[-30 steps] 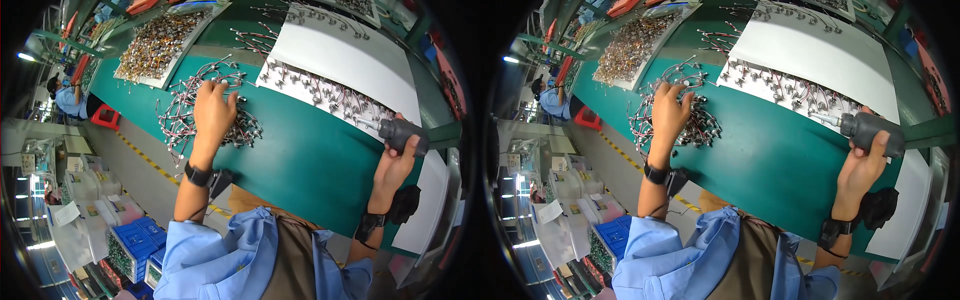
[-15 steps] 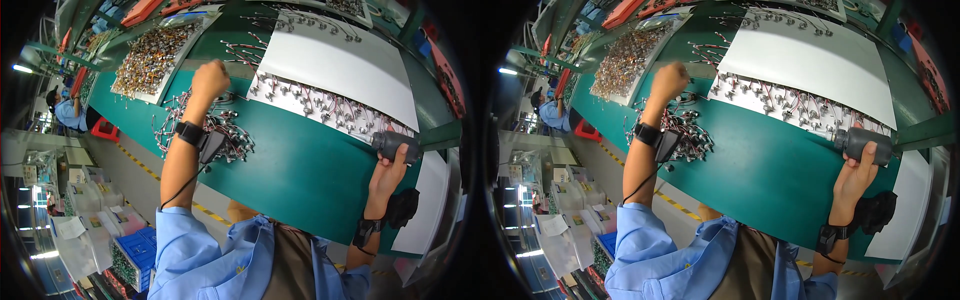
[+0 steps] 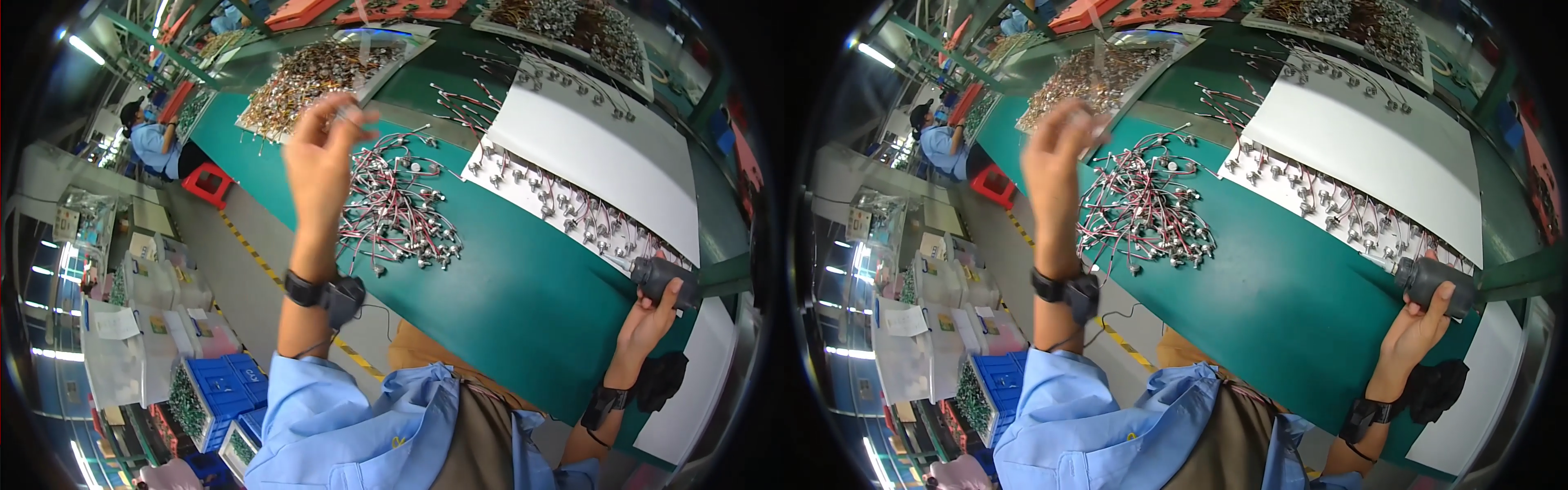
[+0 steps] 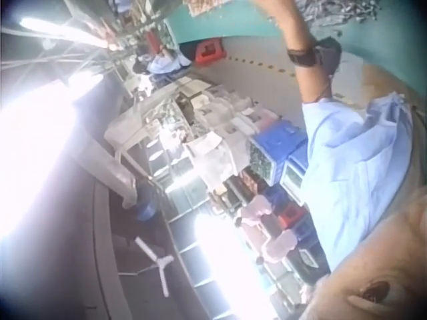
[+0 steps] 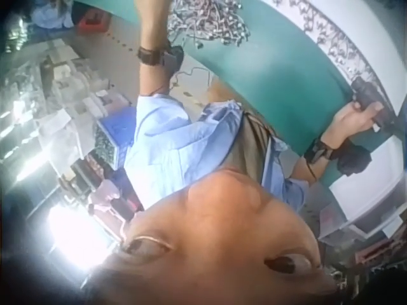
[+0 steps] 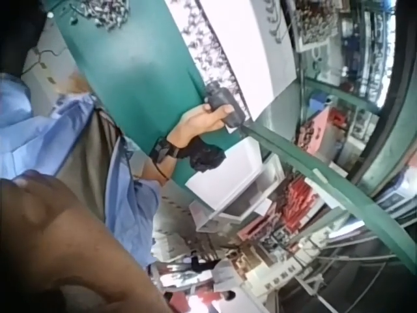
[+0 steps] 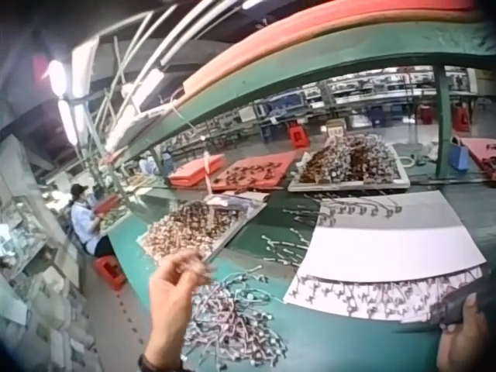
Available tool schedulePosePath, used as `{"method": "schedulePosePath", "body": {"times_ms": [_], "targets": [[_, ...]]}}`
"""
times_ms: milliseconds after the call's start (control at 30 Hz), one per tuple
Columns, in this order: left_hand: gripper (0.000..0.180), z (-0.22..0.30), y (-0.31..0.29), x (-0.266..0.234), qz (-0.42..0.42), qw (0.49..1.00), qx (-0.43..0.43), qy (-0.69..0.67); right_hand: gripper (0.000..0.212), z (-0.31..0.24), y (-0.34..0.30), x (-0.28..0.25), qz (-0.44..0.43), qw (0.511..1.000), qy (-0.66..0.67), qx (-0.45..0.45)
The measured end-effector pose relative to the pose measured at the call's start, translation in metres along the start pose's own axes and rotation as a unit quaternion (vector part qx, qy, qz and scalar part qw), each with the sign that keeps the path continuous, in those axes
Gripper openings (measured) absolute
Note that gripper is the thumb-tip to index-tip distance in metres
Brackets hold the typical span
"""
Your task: The person picks up a wire assembly, applies glue to the component from a squeeze bottle, and places it onto a white board. This process is repeated for several assemblies, occasionally wiping the glue bottle tip with a black cloth.
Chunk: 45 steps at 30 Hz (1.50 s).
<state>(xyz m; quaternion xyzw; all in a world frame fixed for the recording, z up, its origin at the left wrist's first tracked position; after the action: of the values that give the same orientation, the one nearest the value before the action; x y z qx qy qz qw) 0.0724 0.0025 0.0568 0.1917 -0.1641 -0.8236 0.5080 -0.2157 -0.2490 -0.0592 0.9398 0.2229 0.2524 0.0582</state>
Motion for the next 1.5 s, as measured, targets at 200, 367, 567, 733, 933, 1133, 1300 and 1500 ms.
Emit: {"method": "schedulePosePath", "body": {"times_ms": [200, 367, 567, 733, 933, 1133, 1300, 1500], "targets": [[0.028, -0.081, -0.083, 0.033, -0.079, 0.943, -0.29, -0.14, 0.037, 0.0, -0.004, 0.002, 0.009, 1.0, 0.016, 0.023], [0.028, -0.08, -0.132, 0.059, -0.068, 0.86, -0.355, -0.361, 0.037, -0.004, -0.005, 0.005, 0.005, 1.0, 0.025, 0.017], [0.023, -0.062, -0.161, 0.077, -0.019, 0.801, -0.375, -0.466, 0.039, -0.003, -0.006, 0.004, -0.008, 1.0, 0.021, 0.009], [0.018, -0.057, -0.167, 0.088, -0.014, 0.793, -0.366, -0.487, 0.043, -0.001, -0.01, 0.005, -0.031, 0.999, 0.017, 0.018], [0.016, -0.068, -0.171, 0.099, -0.088, 0.728, -0.403, -0.547, 0.047, -0.002, -0.012, 0.001, -0.04, 0.999, 0.02, 0.024], [0.016, -0.063, -0.169, 0.115, -0.104, 0.723, -0.432, -0.529, 0.054, -0.003, -0.02, -0.004, -0.054, 0.998, 0.026, 0.032], [0.016, -0.051, -0.16, 0.117, -0.159, 0.858, -0.299, -0.386, 0.064, -0.005, -0.038, 0.021, -0.112, 0.993, -0.019, -0.007], [0.017, -0.05, -0.167, 0.125, -0.173, 0.899, -0.187, -0.356, 0.073, -0.007, -0.053, 0.041, -0.154, 0.982, -0.093, -0.057]]}}
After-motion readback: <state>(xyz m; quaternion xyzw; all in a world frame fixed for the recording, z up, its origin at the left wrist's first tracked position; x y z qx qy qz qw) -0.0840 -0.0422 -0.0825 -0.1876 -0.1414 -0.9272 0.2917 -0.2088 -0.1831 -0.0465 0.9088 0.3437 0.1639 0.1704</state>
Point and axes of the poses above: each hand's wrist, its own y-axis towards the middle knuckle, its own x-axis out of the palm, z = x × y, the point moved 1 cm from there along y, towards the middle knuckle, and after that the axes turned 11 degrees about -z, right-handed, at the moved point
